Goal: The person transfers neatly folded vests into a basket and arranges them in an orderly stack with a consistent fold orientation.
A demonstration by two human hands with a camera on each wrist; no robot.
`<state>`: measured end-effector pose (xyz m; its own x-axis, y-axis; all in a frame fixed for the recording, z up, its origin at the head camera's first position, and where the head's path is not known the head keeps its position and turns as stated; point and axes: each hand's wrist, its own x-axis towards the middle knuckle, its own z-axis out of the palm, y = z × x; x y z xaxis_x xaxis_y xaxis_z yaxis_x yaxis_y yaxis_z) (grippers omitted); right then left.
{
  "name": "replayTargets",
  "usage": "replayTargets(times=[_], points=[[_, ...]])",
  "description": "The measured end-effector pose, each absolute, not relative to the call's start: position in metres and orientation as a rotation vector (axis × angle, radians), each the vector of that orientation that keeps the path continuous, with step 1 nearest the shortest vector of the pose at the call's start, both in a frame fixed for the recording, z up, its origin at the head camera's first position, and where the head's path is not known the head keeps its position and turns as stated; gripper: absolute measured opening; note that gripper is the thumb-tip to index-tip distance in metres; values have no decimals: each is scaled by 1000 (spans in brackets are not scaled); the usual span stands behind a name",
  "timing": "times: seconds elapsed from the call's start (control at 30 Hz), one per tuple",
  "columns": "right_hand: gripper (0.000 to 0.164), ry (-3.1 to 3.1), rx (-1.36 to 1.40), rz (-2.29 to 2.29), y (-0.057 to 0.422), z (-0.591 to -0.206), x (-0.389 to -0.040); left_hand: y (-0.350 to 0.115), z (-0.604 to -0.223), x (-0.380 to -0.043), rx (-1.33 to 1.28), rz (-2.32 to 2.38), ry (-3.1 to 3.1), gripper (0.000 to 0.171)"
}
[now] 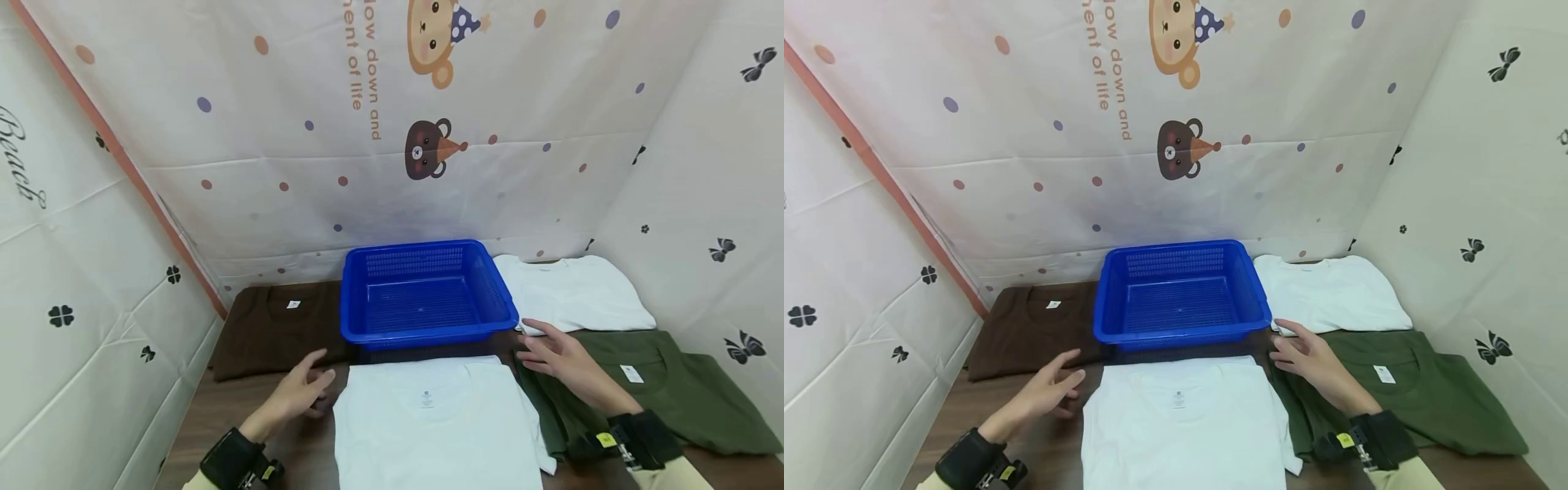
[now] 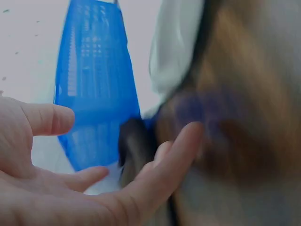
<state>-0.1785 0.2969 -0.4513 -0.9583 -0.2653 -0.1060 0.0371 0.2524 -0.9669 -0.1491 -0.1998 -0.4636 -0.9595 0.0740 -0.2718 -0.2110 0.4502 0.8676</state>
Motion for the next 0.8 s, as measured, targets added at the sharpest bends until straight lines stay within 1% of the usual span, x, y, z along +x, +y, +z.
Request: replayTargets(times=[0.1, 0.23, 0.43, 0.8], points=[[68, 2238, -211, -1763, 300, -449, -172, -194, -465, -145, -215, 1600, 2213, 66], [67, 2177, -243, -1742, 305, -448, -165, -186, -466, -142, -271, 1641, 2139, 67], [61, 2107, -318, -1695, 313, -453, -153, -175, -466, -137, -319, 1656, 2117, 70], [58, 2025, -307, -1683, 321, -466, -143, -165, -470, -135, -367, 1804, 1982, 76]])
